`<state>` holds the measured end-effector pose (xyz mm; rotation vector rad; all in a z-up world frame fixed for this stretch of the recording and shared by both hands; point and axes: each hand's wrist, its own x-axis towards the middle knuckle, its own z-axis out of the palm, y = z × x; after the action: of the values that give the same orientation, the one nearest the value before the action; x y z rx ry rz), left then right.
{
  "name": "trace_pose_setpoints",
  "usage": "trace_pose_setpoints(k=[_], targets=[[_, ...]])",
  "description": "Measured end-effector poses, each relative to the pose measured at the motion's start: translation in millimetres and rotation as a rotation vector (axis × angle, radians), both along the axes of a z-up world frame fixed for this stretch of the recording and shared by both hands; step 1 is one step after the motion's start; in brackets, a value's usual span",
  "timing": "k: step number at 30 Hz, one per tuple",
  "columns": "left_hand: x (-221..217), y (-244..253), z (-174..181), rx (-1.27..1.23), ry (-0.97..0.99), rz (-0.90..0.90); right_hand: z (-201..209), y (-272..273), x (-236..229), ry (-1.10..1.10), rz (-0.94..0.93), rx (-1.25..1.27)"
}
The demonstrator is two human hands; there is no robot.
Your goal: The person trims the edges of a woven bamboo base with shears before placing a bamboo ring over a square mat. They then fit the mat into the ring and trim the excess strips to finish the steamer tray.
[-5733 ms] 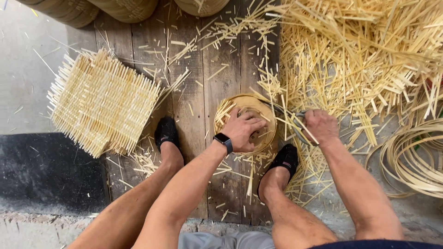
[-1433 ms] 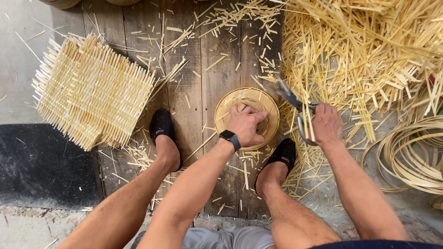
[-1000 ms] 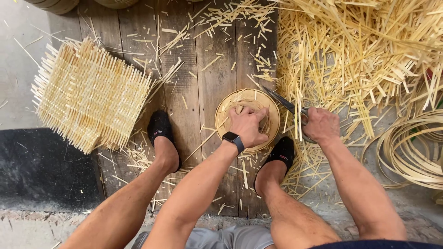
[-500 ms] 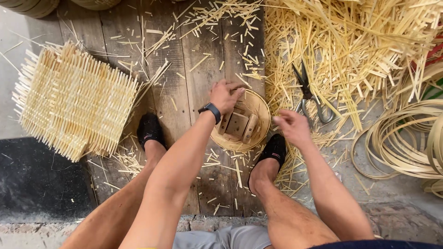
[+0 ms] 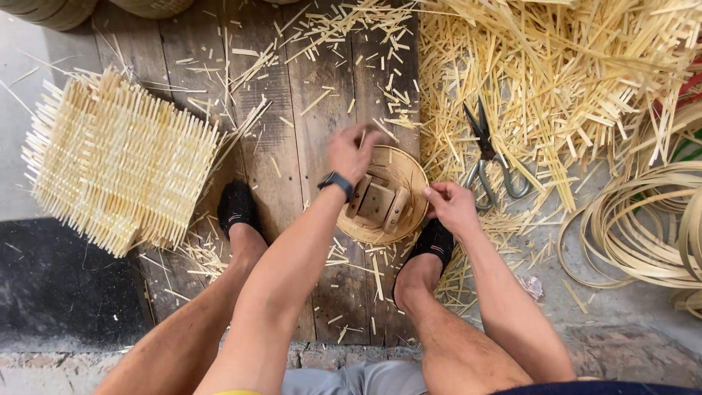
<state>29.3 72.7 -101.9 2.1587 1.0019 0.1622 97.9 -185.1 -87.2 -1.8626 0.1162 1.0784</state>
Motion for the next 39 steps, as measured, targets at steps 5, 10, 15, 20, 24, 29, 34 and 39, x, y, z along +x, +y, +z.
trace_pose_setpoints(k=[5,10,15,20,24,29,34,39], targets=[[-106,18,3,-0.208,0.242,0.099,-3,-21,-17,0.167,0.034,0.030],[-123,22,1,-0.810,0.160,0.388,-13,-25,-20,0.182,-0.038,0.072],[-114,18,10,-0.714,0.259,0.456,-8,-23,-23,0.120,-0.028,0.002],[-122,6,11,-1.020,-0.070,0.646,22,-18,-14,0.361,-0.170,0.362],[-164,-38,18,-1.440,-0.133,0.658,17,-16,-38,0.483,-0.163,0.294],[-167,-71,-4,-1.323,-0.149,0.730,-5,-8,-48,0.349,-0.198,0.163],[-165,-70,-4,-1.263,-0.048,0.762,5,-3,-47,0.284,-0.140,0.112],[-152,-12,52,-0.910,0.057,0.230,62,17,-34,0.035,-0.044,0.050]])
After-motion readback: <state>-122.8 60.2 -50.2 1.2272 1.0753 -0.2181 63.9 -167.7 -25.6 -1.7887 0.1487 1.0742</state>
